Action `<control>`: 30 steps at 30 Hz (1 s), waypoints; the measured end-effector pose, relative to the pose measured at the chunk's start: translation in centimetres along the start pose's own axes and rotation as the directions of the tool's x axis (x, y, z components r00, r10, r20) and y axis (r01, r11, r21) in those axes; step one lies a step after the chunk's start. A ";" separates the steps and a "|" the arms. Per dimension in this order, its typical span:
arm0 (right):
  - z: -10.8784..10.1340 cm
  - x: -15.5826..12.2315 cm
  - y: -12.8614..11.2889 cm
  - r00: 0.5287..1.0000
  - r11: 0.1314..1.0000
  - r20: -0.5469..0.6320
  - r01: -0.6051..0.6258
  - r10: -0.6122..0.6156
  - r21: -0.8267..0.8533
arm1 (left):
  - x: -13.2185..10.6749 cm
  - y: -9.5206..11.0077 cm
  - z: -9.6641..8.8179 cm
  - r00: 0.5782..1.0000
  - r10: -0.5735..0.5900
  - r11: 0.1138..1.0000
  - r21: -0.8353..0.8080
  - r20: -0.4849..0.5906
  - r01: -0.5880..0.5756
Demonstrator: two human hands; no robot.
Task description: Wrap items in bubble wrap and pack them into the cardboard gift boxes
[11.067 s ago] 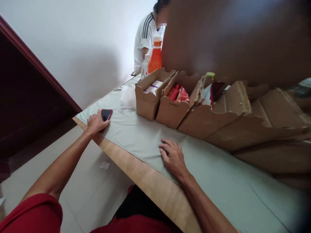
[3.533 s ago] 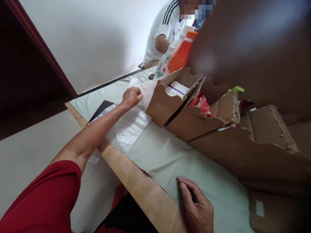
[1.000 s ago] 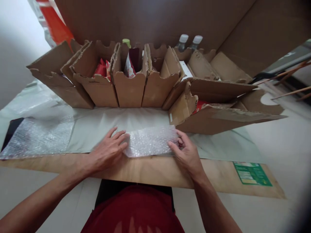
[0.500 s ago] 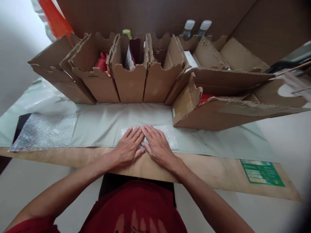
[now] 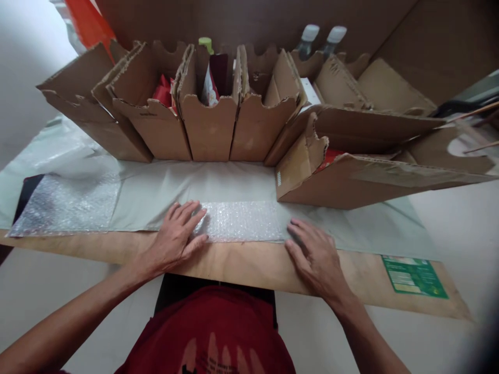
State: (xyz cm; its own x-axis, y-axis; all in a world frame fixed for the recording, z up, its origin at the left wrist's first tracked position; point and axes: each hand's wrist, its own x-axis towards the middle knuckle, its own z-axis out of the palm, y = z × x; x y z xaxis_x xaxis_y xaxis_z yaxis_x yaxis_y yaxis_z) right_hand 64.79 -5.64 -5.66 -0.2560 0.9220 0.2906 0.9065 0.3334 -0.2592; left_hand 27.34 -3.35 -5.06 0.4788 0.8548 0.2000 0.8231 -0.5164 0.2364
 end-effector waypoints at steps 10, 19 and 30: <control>2.0 9.6 -4.5 0.969 0.989 0.216 0.136 -0.119 -0.064 | 4.7 -0.8 -1.0 0.956 -0.278 0.961 0.026 0.093 0.277; -2.1 8.5 -4.2 0.970 0.970 -0.029 0.243 -0.243 -0.004 | 4.8 -0.1 -4.2 0.986 -0.087 0.972 -0.230 -0.145 0.052; -2.2 3.3 -2.9 0.949 0.950 -0.060 0.312 -0.310 0.015 | -0.5 -2.5 -4.5 0.992 0.068 0.989 -0.120 -0.111 -0.081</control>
State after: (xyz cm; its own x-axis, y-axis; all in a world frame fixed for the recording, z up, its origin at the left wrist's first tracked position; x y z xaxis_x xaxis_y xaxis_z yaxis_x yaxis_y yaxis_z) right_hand 62.09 -4.04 -1.92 -0.5039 0.7596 0.4112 0.7765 0.6069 -0.1694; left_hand 23.70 -2.68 -1.47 0.4970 0.8067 0.3198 0.7387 -0.5867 0.3319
